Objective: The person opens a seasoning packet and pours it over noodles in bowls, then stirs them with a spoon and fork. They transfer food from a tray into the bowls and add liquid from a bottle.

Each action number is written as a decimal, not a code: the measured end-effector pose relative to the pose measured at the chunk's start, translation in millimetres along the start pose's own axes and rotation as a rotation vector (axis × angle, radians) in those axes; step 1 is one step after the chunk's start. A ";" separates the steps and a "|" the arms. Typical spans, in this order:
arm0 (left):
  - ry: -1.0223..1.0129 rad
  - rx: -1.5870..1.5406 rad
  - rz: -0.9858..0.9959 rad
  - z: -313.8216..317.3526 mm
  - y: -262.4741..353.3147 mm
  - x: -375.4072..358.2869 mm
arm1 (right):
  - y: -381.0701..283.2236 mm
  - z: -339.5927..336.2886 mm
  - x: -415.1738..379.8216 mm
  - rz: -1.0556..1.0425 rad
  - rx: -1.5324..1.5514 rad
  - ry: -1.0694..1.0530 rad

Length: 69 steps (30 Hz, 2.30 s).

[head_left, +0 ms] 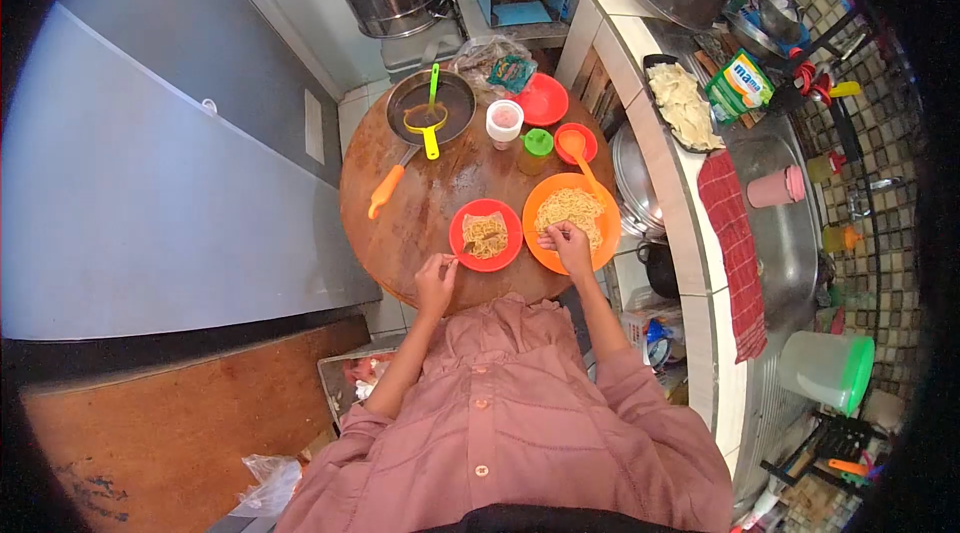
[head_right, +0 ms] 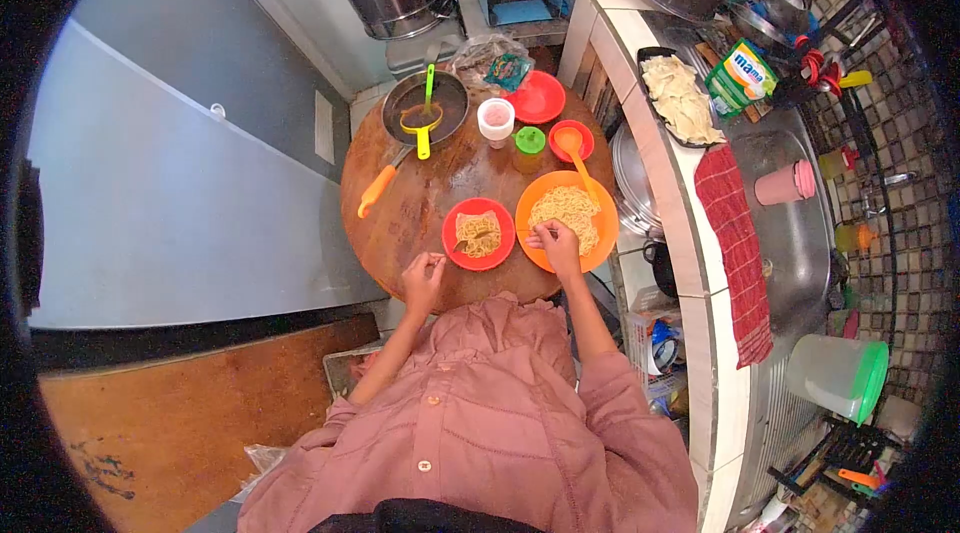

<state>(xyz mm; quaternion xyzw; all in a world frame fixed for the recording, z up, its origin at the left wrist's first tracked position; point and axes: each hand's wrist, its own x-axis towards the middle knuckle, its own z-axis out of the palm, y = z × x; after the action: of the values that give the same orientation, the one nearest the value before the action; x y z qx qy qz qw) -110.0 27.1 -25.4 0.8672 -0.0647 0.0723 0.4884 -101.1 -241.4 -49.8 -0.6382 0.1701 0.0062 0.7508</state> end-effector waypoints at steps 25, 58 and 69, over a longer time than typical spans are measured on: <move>0.284 -0.137 -0.133 -7.0 -13.2 0.3 | 3.9 31.1 9.8 -0.061 -0.049 -0.099; 0.194 -0.129 -0.097 -8.1 -18.1 0.3 | 26.2 16.2 -1.1 0.001 0.065 0.237; 0.094 -0.159 -0.119 -2.9 -1.3 1.8 | 22.5 27.5 -2.3 0.069 0.168 0.351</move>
<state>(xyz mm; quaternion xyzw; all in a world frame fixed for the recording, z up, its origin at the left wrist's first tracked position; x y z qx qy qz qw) -108.2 30.2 -24.6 0.8236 0.0041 0.0782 0.5618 -101.6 -210.3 -67.2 -0.5582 0.3204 -0.0936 0.7596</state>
